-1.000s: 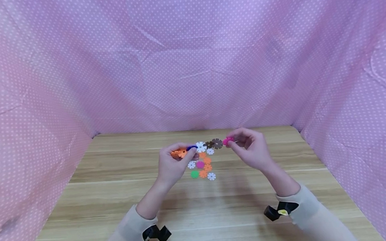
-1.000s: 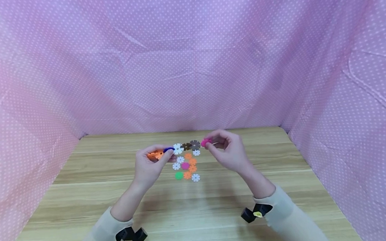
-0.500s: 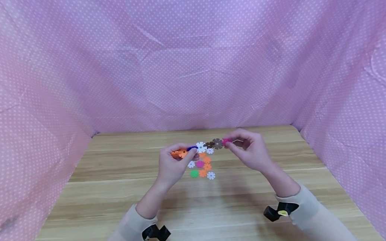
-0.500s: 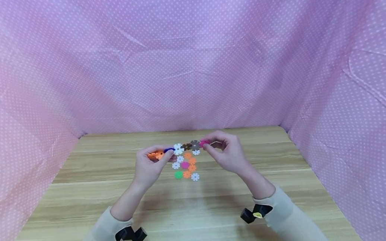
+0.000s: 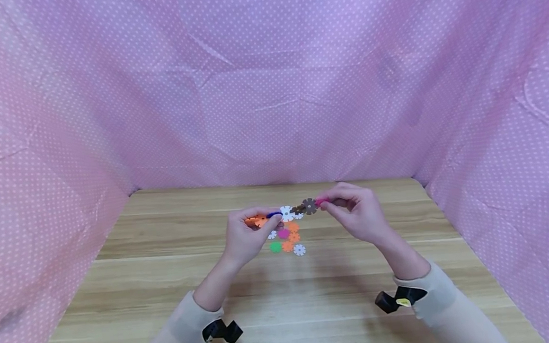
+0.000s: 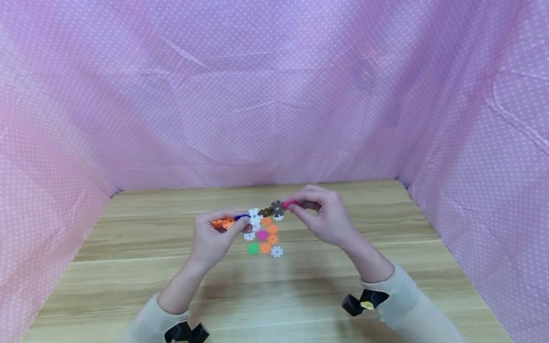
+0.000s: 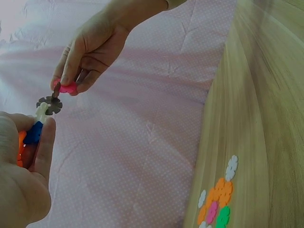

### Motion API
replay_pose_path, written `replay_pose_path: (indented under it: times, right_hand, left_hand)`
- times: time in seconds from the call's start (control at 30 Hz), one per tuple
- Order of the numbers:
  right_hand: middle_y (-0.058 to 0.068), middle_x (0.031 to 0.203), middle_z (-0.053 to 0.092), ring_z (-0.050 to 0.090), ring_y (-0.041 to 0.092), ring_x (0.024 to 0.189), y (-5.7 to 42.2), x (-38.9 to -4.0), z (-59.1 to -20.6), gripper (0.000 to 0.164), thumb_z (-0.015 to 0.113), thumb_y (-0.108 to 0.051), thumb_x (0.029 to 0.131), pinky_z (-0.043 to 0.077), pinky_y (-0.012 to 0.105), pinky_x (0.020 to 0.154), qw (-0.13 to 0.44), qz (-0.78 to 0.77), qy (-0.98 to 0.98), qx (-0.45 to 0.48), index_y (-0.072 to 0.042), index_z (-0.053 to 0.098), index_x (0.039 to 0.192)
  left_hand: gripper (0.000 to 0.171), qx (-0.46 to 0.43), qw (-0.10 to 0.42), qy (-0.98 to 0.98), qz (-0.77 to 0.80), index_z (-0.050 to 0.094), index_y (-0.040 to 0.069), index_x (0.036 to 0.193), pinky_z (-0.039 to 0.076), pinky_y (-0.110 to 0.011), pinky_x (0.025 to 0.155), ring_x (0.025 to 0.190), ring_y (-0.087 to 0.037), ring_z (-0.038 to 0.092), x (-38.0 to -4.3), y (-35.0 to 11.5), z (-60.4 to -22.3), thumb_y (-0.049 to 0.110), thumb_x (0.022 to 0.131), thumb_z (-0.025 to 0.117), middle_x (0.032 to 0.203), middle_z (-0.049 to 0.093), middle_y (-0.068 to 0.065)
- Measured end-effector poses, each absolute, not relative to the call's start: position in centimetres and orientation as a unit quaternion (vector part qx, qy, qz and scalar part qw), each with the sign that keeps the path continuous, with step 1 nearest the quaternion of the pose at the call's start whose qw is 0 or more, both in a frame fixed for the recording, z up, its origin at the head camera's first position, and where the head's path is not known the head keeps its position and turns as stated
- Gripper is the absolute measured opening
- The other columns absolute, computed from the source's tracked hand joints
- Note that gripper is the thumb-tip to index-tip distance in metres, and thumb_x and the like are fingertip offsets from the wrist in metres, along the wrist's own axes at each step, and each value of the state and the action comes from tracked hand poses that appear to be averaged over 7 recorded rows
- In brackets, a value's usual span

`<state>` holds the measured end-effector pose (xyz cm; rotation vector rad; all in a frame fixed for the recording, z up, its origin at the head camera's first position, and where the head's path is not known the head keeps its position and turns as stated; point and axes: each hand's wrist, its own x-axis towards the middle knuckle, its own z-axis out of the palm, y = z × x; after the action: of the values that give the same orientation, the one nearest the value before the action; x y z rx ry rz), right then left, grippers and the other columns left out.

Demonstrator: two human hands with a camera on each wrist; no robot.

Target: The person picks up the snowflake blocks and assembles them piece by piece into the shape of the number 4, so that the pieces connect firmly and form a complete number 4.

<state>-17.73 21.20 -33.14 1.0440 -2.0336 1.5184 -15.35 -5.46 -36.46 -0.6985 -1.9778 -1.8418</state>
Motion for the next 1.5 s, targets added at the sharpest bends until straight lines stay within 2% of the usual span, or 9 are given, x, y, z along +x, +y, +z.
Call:
replay_pose_path:
  times: [0.17,0.4,0.63,0.77,0.93,1.13,1.23,1.37,1.5]
  right_hand:
    - [0.020,0.093,0.075,0.070,0.001,0.086,21.2,-17.5,-33.1,0.018,0.075,0.016,0.088,0.064,0.015,0.080,0.200,0.526,-0.743,0.362,0.004,0.080,0.099]
    - [0.023,0.093,0.073,0.074,0.000,0.086,21.2,-17.4,-33.1,0.016,0.073,0.019,0.088,0.067,0.021,0.079,0.192,0.554,-0.730,0.351,0.010,0.079,0.099]
    - [0.024,0.095,0.073,0.076,0.001,0.086,21.1,-17.2,-33.2,0.014,0.073,0.017,0.089,0.067,0.025,0.078,0.179,0.558,-0.735,0.341,0.010,0.079,0.100]
    - [0.025,0.096,0.072,0.077,0.001,0.086,21.1,-17.1,-33.5,0.014,0.072,0.019,0.089,0.067,0.026,0.079,0.171,0.571,-0.730,0.335,0.012,0.077,0.100]
    - [0.011,0.092,0.075,0.075,0.003,0.083,21.2,-17.6,-33.4,0.015,0.070,0.023,0.087,0.066,0.019,0.076,0.197,0.587,-0.704,0.348,0.014,0.075,0.098]
    - [-0.008,0.092,0.078,0.074,0.008,0.079,21.2,-18.2,-31.9,0.025,0.069,0.023,0.086,0.064,0.016,0.070,0.211,0.593,-0.689,0.359,0.016,0.072,0.110]
    - [-0.010,0.092,0.079,0.073,0.008,0.078,21.2,-18.4,-30.9,0.026,0.070,0.023,0.086,0.063,0.016,0.069,0.216,0.594,-0.689,0.354,0.017,0.070,0.111]
    - [-0.011,0.092,0.079,0.074,0.005,0.080,21.2,-18.7,-29.6,0.024,0.069,0.024,0.085,0.065,0.017,0.073,0.225,0.591,-0.690,0.353,0.017,0.070,0.108]
    - [-0.012,0.092,0.079,0.076,0.004,0.082,21.2,-18.7,-28.6,0.021,0.070,0.023,0.085,0.067,0.020,0.076,0.233,0.579,-0.697,0.352,0.016,0.070,0.105]
  left_hand:
    - [0.012,-0.245,0.179,-0.694,-0.653,0.081,-0.004,0.103,0.057,-0.020,0.048,0.075,-0.011,0.080,-15.2,-5.3,-36.5,-0.001,0.091,0.080,0.096,0.081,-0.024]
    - [0.013,-0.243,0.197,-0.700,-0.642,0.082,-0.002,0.103,0.056,-0.020,0.046,0.073,-0.007,0.079,-15.3,-4.9,-36.6,0.002,0.092,0.082,0.090,0.081,-0.022]
    - [0.009,-0.247,0.206,-0.679,-0.660,0.080,-0.007,0.100,0.055,-0.018,0.045,0.073,-0.004,0.078,-15.4,-4.5,-36.7,-0.004,0.091,0.079,0.091,0.080,-0.027]
    - [0.010,-0.246,0.193,-0.670,-0.673,0.079,-0.008,0.100,0.063,-0.024,0.055,0.074,-0.006,0.079,-15.5,-4.2,-36.6,-0.004,0.092,0.079,0.090,0.079,-0.029]
    - [0.014,-0.242,0.175,-0.664,-0.686,0.076,-0.008,0.107,0.069,-0.037,0.068,0.076,-0.008,0.079,-15.7,-3.8,-36.3,-0.001,0.095,0.077,0.093,0.077,-0.032]
    - [0.022,-0.246,0.142,-0.652,-0.703,0.070,-0.012,0.117,0.069,-0.038,0.064,0.074,-0.010,0.076,-15.5,-3.8,-36.6,-0.005,0.097,0.070,0.098,0.071,-0.037]
    - [0.026,-0.257,0.133,-0.651,-0.702,0.068,-0.014,0.120,0.069,-0.034,0.068,0.082,-0.009,0.076,-15.5,-3.8,-36.9,-0.008,0.095,0.070,0.108,0.070,-0.037]
    - [0.031,-0.267,0.129,-0.668,-0.683,0.069,-0.011,0.122,0.069,-0.030,0.082,0.101,-0.014,0.075,-15.4,-3.8,-37.1,-0.007,0.092,0.074,0.119,0.072,-0.032]
    - [0.038,-0.267,0.115,-0.683,-0.670,0.069,-0.008,0.127,0.066,-0.029,0.094,0.111,-0.019,0.072,-15.4,-3.9,-37.3,-0.009,0.089,0.077,0.125,0.072,-0.027]
